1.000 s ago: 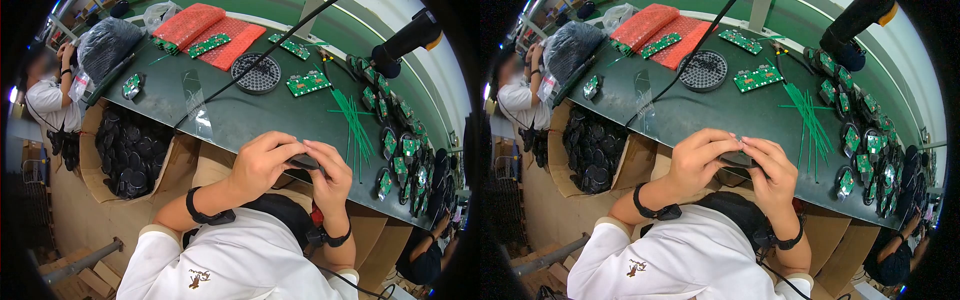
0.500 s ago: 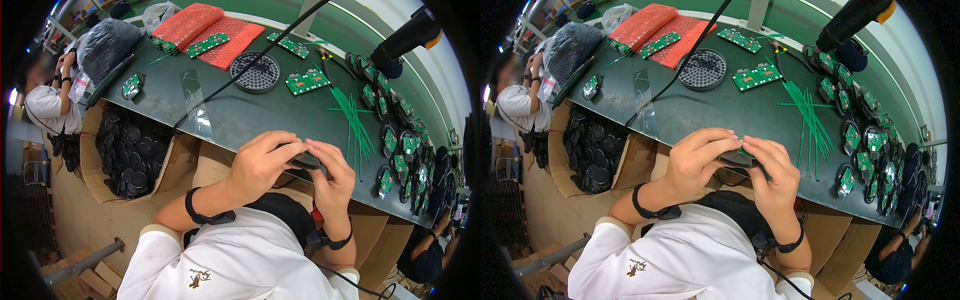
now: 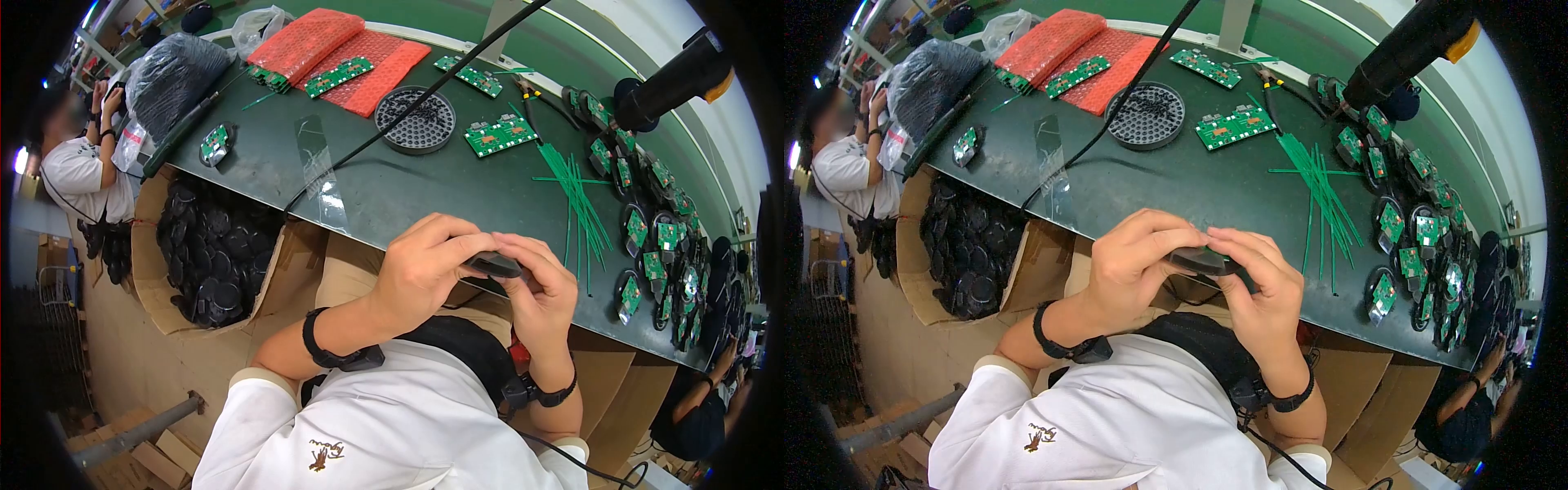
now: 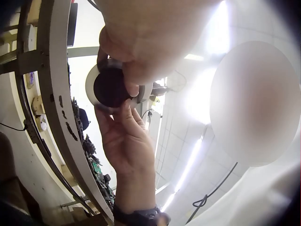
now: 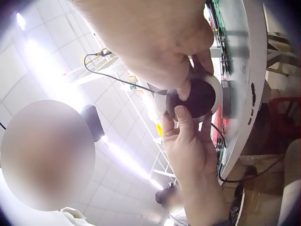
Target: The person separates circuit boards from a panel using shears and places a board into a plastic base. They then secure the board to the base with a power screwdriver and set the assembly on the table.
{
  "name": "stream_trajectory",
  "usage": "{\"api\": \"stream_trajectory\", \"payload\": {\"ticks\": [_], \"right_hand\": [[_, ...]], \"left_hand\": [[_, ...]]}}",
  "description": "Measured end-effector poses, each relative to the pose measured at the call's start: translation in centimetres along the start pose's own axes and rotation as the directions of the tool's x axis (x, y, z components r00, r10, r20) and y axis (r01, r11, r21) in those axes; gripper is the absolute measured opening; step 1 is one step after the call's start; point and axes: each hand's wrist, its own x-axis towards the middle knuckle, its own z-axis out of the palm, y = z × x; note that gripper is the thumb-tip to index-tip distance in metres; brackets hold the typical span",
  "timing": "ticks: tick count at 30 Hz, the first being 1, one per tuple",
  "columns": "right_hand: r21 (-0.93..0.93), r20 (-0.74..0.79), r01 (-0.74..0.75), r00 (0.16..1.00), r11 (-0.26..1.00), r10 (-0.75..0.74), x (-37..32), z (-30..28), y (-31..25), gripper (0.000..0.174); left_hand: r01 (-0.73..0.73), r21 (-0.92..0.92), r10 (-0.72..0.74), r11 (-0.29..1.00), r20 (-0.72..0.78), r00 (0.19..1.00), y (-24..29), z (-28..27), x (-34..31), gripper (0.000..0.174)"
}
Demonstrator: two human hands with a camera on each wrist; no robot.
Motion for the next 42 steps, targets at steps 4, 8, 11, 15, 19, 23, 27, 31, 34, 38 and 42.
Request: {"api": "stream_trajectory", "payload": {"ticks": [4, 8, 11, 15, 19, 23, 27, 31, 34, 38, 42], "right_hand": [[0.095, 0.124, 0.009, 0.992, 0.995, -0.021, 0.9, -1.2, -1.0, 0.032], [0.183, 0.151, -0.047, 0.988, 0.982, 0.019, 1.1, -1.8, -0.1, 0.026], [0.114, 0.142, -0.137, 0.983, 0.984, 0.120, 1.0, -1.5, 0.1, 0.021], [0.044, 0.110, -0.113, 0.988, 0.993, 0.108, 0.9, -1.0, 0.4, 0.019], [-0.025, 0.074, -0.070, 0.995, 0.997, 0.072, 0.7, -0.7, 0.6, 0.018], [-0.025, 0.063, -0.070, 0.995, 0.997, 0.072, 0.8, -0.5, 0.6, 0.017], [-0.055, 0.067, -0.041, 0.997, 0.998, 0.045, 0.9, -0.4, 0.5, 0.016], [-0.071, 0.081, -0.004, 0.997, 0.997, 0.009, 0.9, -0.3, 0.6, 0.016], [-0.075, 0.089, 0.005, 0.996, 0.997, 0.001, 0.9, -0.3, 0.5, 0.016], [-0.076, 0.095, 0.013, 0.995, 0.997, -0.006, 0.9, -0.3, 0.5, 0.016], [-0.098, 0.096, 0.033, 0.995, 0.995, -0.024, 1.0, -0.3, 0.5, 0.016]], "left_hand": [[0.024, -0.020, -0.024, 0.999, 0.011, 1.000, 0.2, -0.4, 0.1, 0.033], [0.032, -0.055, -0.031, 0.998, 0.018, 0.999, 0.0, -0.1, 0.1, 0.034], [0.035, -0.067, -0.034, 0.997, 0.012, 0.999, -0.4, 0.2, -0.2, 0.037], [0.080, -0.091, -0.078, 0.993, 0.024, 0.997, -0.8, 0.3, -0.6, 0.037], [0.112, -0.070, -0.109, 0.991, 0.049, 0.993, -0.9, 0.2, -0.8, 0.035], [0.116, -0.059, -0.113, 0.991, 0.046, 0.993, -0.8, 0.2, -0.7, 0.035], [0.117, -0.056, -0.115, 0.992, 0.033, 0.993, -0.9, 0.2, -0.8, 0.035], [0.104, -0.027, -0.103, 0.994, 0.025, 0.994, -1.0, 0.3, -0.9, 0.034], [0.111, -0.026, -0.110, 0.994, 0.020, 0.994, -1.0, 0.4, -0.9, 0.033], [0.096, -0.027, -0.096, 0.995, 0.005, 0.995, -1.2, 0.6, -1.1, 0.032], [0.086, -0.024, -0.086, 0.996, -0.009, 0.996, -1.1, 0.5, -1.0, 0.031]]}}
